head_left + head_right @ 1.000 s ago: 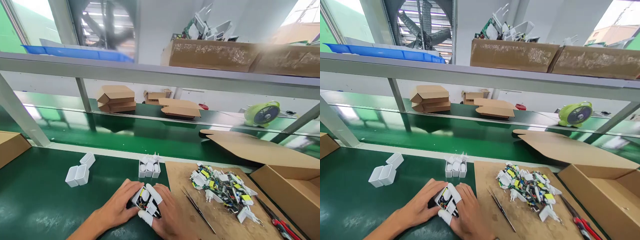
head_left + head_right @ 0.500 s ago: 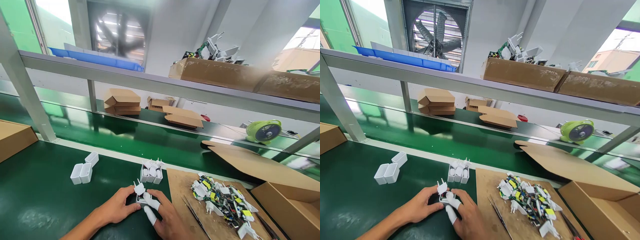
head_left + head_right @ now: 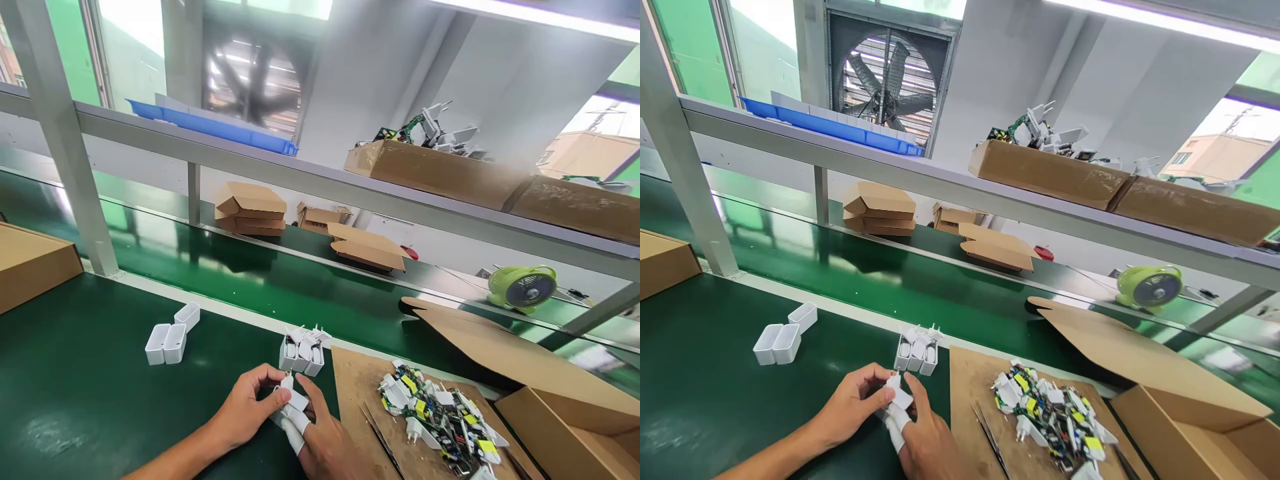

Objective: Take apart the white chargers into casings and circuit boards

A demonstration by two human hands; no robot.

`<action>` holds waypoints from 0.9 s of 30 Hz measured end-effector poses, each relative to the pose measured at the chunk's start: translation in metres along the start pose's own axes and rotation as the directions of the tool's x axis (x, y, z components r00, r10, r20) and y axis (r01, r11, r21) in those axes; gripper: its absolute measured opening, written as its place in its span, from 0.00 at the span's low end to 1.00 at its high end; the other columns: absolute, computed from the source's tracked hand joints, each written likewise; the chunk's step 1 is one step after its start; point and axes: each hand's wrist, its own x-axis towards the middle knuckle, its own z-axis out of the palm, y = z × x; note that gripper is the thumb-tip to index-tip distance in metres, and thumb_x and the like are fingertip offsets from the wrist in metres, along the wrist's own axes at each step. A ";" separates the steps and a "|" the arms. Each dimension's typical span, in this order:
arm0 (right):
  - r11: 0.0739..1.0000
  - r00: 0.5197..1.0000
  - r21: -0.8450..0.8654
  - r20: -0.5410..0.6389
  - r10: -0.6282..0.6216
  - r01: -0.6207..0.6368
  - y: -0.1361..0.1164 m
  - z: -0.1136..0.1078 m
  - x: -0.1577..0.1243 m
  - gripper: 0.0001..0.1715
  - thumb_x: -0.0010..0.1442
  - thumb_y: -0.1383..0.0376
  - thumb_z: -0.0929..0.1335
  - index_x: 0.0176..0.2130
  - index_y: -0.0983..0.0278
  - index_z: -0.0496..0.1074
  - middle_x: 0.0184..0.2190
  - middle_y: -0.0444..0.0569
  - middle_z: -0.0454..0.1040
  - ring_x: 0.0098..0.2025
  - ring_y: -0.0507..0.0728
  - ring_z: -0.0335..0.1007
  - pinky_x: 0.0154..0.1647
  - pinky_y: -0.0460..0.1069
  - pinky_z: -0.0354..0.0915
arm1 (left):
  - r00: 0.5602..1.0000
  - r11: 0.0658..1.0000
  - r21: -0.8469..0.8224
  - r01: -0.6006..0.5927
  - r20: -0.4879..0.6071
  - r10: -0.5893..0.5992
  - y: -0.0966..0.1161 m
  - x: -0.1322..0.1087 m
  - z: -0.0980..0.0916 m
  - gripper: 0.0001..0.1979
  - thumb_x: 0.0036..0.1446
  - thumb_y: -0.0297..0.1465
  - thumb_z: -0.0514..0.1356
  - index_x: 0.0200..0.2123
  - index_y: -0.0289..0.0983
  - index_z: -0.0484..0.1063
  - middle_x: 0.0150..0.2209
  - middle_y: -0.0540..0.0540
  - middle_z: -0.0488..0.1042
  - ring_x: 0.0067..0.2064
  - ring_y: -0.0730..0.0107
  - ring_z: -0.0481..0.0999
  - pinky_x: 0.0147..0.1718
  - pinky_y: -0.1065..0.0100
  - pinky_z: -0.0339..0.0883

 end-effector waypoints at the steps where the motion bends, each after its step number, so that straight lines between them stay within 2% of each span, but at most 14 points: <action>1: 1.000 0.999 -0.027 0.041 -0.006 0.007 -0.001 -0.005 0.001 0.28 0.49 0.81 0.65 0.46 0.63 0.76 0.70 0.62 0.64 0.32 0.60 0.84 0.34 0.54 0.82 | 0.999 1.000 0.027 -0.012 -0.041 0.013 -0.002 -0.001 0.001 0.18 0.60 0.47 0.68 0.43 0.38 0.77 0.42 0.44 0.80 0.45 0.57 0.77 0.47 0.59 0.71; 3: 0.999 0.996 -0.024 0.089 -0.026 0.029 -0.004 -0.015 0.005 0.32 0.48 0.82 0.65 0.51 0.63 0.75 0.67 0.60 0.69 0.35 0.61 0.84 0.37 0.54 0.83 | 0.995 0.996 0.080 -0.037 -0.093 0.045 -0.004 -0.002 0.002 0.16 0.60 0.44 0.68 0.42 0.39 0.75 0.41 0.46 0.77 0.44 0.59 0.75 0.47 0.61 0.69; 7: 0.995 0.998 0.090 0.040 -0.044 0.040 -0.006 -0.023 0.009 0.34 0.52 0.81 0.64 0.56 0.63 0.72 0.62 0.58 0.74 0.45 0.62 0.84 0.48 0.53 0.81 | 0.989 0.985 0.151 -0.088 -0.104 0.104 0.000 -0.004 0.001 0.13 0.65 0.44 0.63 0.41 0.40 0.74 0.40 0.46 0.76 0.44 0.59 0.75 0.47 0.61 0.68; 12: 0.981 0.995 0.179 -0.083 -0.058 0.073 -0.002 -0.017 0.010 0.27 0.61 0.78 0.63 0.56 0.61 0.72 0.52 0.54 0.78 0.43 0.59 0.83 0.46 0.51 0.80 | 0.979 0.958 0.234 -0.166 -0.076 0.188 0.010 -0.007 -0.002 0.15 0.70 0.45 0.58 0.43 0.40 0.77 0.44 0.43 0.76 0.46 0.58 0.76 0.49 0.60 0.68; 15: 0.964 0.982 0.255 -0.187 -0.034 0.082 0.000 -0.025 0.015 0.24 0.68 0.73 0.63 0.61 0.58 0.69 0.51 0.53 0.79 0.45 0.58 0.83 0.48 0.49 0.79 | 0.960 0.933 0.294 -0.209 -0.118 0.253 0.014 -0.007 -0.009 0.19 0.75 0.44 0.50 0.48 0.41 0.77 0.49 0.41 0.75 0.52 0.58 0.75 0.54 0.58 0.68; 17: 0.952 0.971 0.298 -0.237 0.000 0.073 0.001 -0.032 0.018 0.26 0.70 0.70 0.64 0.64 0.55 0.67 0.52 0.53 0.79 0.46 0.59 0.83 0.50 0.49 0.79 | 0.949 0.928 0.319 -0.194 -0.177 0.259 0.014 -0.007 -0.016 0.19 0.76 0.43 0.49 0.49 0.41 0.76 0.51 0.41 0.74 0.55 0.57 0.74 0.58 0.56 0.66; 19: 0.942 0.970 0.331 -0.241 0.018 0.064 0.000 -0.035 0.019 0.26 0.70 0.69 0.64 0.65 0.53 0.67 0.54 0.53 0.78 0.48 0.59 0.82 0.52 0.50 0.79 | 0.942 0.928 0.331 -0.170 -0.220 0.252 0.013 -0.007 -0.023 0.19 0.76 0.42 0.48 0.49 0.41 0.76 0.51 0.41 0.74 0.56 0.57 0.74 0.59 0.55 0.66; 21: 0.930 0.977 0.358 -0.214 -0.005 0.083 -0.001 -0.028 0.019 0.26 0.70 0.70 0.63 0.63 0.53 0.68 0.54 0.53 0.78 0.50 0.60 0.81 0.52 0.51 0.78 | 0.936 0.923 0.345 -0.169 -0.238 0.260 0.012 -0.007 -0.027 0.18 0.77 0.42 0.48 0.49 0.41 0.76 0.52 0.41 0.74 0.56 0.57 0.74 0.58 0.55 0.68; 23: 0.920 0.983 0.377 -0.178 -0.035 0.101 -0.003 -0.015 0.017 0.25 0.69 0.72 0.63 0.61 0.55 0.69 0.53 0.54 0.78 0.49 0.60 0.81 0.50 0.52 0.79 | 0.937 0.905 0.373 -0.206 -0.191 0.292 0.010 -0.008 -0.028 0.18 0.77 0.41 0.49 0.51 0.42 0.77 0.54 0.40 0.74 0.58 0.56 0.74 0.59 0.54 0.69; 27: 0.930 0.987 0.352 -0.151 -0.054 0.105 -0.005 0.006 0.011 0.28 0.64 0.76 0.61 0.60 0.58 0.69 0.54 0.55 0.77 0.51 0.61 0.80 0.49 0.53 0.79 | 0.924 0.826 0.428 -0.366 0.062 0.378 0.004 -0.013 -0.024 0.17 0.76 0.38 0.52 0.60 0.47 0.75 0.62 0.40 0.69 0.60 0.55 0.73 0.60 0.54 0.70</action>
